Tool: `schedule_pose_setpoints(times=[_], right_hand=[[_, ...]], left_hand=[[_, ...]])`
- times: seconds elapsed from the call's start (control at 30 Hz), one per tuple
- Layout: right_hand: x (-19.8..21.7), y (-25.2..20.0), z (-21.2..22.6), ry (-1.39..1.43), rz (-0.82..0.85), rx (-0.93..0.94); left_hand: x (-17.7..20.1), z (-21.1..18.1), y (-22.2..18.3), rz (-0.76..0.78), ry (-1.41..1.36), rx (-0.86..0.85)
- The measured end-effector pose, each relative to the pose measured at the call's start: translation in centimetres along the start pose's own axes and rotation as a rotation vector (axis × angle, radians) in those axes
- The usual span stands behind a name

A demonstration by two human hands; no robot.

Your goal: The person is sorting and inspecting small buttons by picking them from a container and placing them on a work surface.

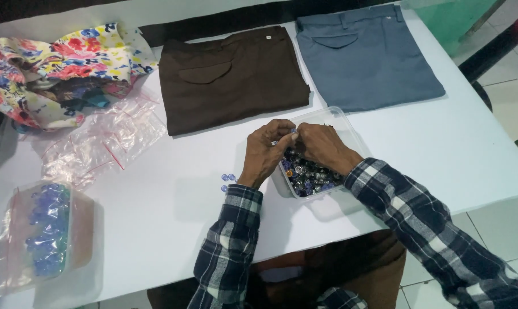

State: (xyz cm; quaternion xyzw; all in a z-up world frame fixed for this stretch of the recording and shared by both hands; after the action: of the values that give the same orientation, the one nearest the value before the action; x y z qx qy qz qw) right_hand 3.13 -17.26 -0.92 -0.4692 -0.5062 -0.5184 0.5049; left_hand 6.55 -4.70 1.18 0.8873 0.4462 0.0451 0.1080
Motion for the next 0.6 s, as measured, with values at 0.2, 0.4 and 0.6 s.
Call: schedule_pose_setpoints(times=[0.2,0.4,0.6], right_hand=[[-2.7,0.9,-1.4,0.122,0.011,0.023],[-1.5,0.6,-0.5,0.176,0.019,0.036],[0.7,0.2,-0.5,0.250,0.057,-0.013]], left_hand=[[-0.1,0.0,-0.1,0.014,-0.015,0.027],[0.0,0.1,0.0,0.008,0.004,0.047],[0.1,-0.1,0.0,0.008,0.017,0.024]])
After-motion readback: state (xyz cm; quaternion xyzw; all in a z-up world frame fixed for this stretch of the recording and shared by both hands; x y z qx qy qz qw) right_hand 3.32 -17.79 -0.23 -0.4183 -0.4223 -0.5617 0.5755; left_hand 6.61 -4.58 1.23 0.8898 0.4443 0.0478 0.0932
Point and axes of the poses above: each hand's wrist, its own y-axis towards the middle knuckle, its own x-axis out of the back of the hand, z = x × y, the point moved 8 cm from there along y, towards the middle knuckle, and after that the axes turned 10 degrees about -y, right-handed, at the moved point
